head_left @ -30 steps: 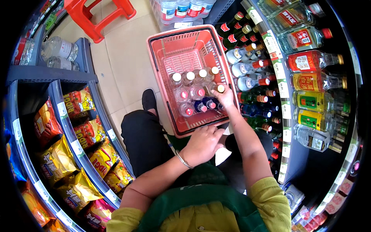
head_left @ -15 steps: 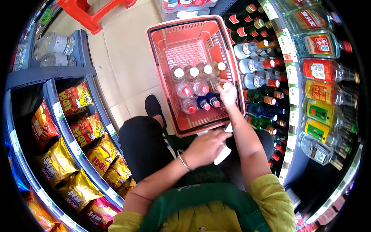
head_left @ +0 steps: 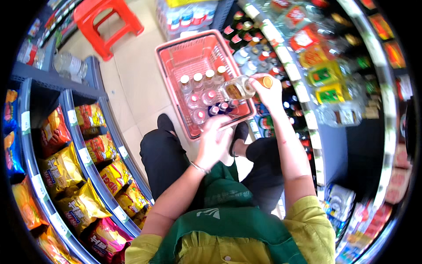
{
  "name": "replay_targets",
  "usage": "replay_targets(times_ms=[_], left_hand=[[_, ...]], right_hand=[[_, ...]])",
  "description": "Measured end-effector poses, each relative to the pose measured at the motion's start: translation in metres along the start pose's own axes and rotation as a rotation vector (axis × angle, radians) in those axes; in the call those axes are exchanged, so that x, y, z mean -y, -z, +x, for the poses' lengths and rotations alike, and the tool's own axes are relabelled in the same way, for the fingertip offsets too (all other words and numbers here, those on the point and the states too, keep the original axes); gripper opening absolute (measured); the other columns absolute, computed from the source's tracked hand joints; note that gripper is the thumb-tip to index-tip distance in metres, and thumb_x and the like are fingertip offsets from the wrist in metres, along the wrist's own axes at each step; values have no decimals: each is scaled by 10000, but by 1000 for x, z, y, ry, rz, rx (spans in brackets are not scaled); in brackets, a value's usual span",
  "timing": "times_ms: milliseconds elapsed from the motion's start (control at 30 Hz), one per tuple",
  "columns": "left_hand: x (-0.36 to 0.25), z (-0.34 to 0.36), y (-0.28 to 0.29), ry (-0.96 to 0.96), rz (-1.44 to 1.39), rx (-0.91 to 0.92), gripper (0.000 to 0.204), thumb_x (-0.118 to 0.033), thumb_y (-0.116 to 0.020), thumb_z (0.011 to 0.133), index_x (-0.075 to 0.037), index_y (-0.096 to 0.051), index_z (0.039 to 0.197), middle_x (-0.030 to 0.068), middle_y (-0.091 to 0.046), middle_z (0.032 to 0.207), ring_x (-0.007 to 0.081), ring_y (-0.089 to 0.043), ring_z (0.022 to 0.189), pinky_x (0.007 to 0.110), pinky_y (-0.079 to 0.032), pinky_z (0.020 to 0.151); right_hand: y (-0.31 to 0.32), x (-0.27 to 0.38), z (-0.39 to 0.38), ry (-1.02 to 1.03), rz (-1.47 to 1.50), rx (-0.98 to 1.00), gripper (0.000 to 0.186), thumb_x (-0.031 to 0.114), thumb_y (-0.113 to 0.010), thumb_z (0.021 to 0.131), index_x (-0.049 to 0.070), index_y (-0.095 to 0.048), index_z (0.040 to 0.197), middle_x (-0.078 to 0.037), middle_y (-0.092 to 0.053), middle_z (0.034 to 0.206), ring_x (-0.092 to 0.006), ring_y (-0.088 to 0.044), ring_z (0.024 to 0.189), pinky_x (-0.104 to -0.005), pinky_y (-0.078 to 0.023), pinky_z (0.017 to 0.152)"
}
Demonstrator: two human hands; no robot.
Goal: The person is restocking a store shelf with various bottles of alcohol. They take bottles from a red plastic basket on the floor and place them onto the shelf, arranging them in rows.
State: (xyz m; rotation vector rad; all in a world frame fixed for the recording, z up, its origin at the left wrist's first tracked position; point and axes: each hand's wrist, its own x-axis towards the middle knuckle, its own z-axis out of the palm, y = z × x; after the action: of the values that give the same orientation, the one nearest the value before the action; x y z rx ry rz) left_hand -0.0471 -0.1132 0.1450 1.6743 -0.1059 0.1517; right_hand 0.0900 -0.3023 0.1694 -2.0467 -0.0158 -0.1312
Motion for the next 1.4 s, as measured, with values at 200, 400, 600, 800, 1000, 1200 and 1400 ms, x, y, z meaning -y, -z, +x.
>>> replay_targets(times_ms=[200, 400, 600, 800, 1000, 1200, 1400], left_hand=[[-17, 17, 6, -189, 76, 88, 813, -201, -755, 712, -29, -309, 1370, 175, -433, 1288, 272, -419, 1217, 359, -317, 1033], [-103, -77, -41, 358, -666, 809, 562, -121, -747, 747, 23, -441, 1196, 93, -612, 1027, 141, -612, 877, 287, -507, 804], [-114, -140, -87, 437, -617, 791, 314, -47, -666, 816, 14, -487, 1067, 95, -615, 972, 135, -621, 812, 276, -557, 667], [-118, -149, -126, 509, -527, 856, 269, -119, -620, 867, 16, -490, 1060, 114, -612, 982, 159, -627, 826, 286, -561, 665], [-107, -145, -155, 609, -482, 907, 275, -235, -569, 913, 7, -480, 1009, 114, -634, 828, 153, -638, 656, 250, -523, 596], [-104, -120, -186, 535, -404, 931, 256, -158, -653, 852, -4, -485, 970, 86, -634, 835, 111, -618, 682, 232, -521, 601], [-118, -99, -217, 443, -460, 963, 306, -88, -713, 789, -7, -478, 967, 71, -654, 883, 86, -617, 721, 226, -526, 630]], right_hand=[[113, 138, -62, 38, 280, -19, 235, 237, -624, 799, 6, -606, 760, -113, -683, 782, -133, -627, 725, -273, -473, 731], [151, 140, -141, -176, 601, -213, 502, 506, -623, 811, 25, -535, 699, -89, -564, 590, -212, -613, 513, -311, -506, 491], [182, 94, -238, -155, 624, -72, 397, 326, -610, 871, 29, -473, 1096, -89, -620, 903, -156, -609, 831, -285, -490, 752], [187, 69, -295, -111, 748, -371, 518, 127, -713, 788, -1, -449, 1215, -80, -587, 1029, -137, -596, 890, -288, -494, 801], [197, 34, -298, -189, 912, -575, 328, 183, -605, 885, -18, -505, 1124, -72, -620, 935, -132, -617, 814, -268, -517, 731], [222, 20, -277, -196, 987, -532, 320, 258, -577, 904, -3, -515, 1078, -82, -610, 931, -133, -619, 830, -265, -520, 729], [248, 18, -254, -262, 869, -614, 354, 310, -488, 947, 3, -511, 1122, -92, -616, 976, -138, -598, 870, -280, -499, 784]])
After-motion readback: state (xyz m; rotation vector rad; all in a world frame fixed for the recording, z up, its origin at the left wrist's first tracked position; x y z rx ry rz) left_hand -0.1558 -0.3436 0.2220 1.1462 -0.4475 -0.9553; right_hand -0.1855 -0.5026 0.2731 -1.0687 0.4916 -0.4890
